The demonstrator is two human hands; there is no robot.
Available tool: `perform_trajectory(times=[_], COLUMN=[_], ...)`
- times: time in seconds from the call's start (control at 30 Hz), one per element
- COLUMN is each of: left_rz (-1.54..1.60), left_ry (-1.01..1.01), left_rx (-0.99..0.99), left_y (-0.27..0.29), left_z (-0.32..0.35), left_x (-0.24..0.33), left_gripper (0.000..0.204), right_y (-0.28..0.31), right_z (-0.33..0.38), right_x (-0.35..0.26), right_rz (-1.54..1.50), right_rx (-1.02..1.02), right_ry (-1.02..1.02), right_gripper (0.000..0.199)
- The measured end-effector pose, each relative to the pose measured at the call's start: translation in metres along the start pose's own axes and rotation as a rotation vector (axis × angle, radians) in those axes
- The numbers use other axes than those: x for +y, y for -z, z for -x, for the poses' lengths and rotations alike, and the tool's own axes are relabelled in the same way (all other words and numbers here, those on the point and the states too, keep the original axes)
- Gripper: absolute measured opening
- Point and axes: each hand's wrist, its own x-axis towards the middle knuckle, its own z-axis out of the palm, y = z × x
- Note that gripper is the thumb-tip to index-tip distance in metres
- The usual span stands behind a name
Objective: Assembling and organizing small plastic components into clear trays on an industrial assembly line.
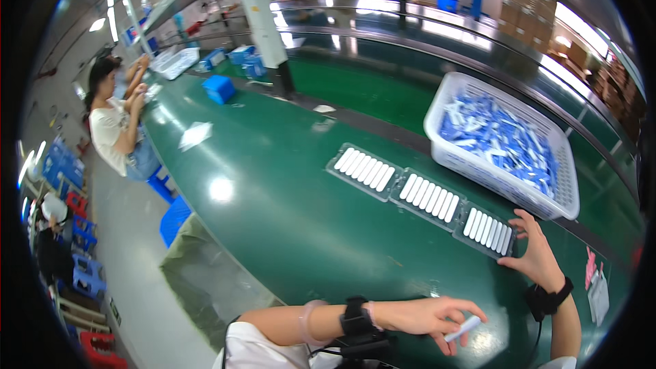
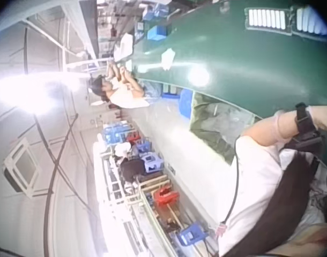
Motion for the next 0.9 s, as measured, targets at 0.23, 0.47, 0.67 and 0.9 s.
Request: perform_trajectory(times=[0.23,0.47,0.67,0.9], left_rz=[-0.048,-0.085,-0.097,-0.116], left_ry=[0.041,-0.03,-0.053,0.002], left_rx=[-0.044,-0.038,-0.063,-0.028], left_y=[0.0,0.003,0.003,0.003], left_z=[0.002,-0.005,-0.004,-0.001], left_x=[0.0,-0.012,-0.011,-0.005], left_gripper=[0.039,0.021,0.015,0.015], right_y=[-0.048,-0.084,-0.115,-0.151], right_z=[-0.045,-0.098,-0.137,-0.171], right_x=[-0.044,-0.094,-0.133,-0.162], right_rz=[0.049,0.216,0.22,0.3], right_rx=[0.021,0.002,-0.027,0.112], right_ry=[0.185,0.351,0.358,0.45], right_gripper=[0.085,0.081,0.081,0.076])
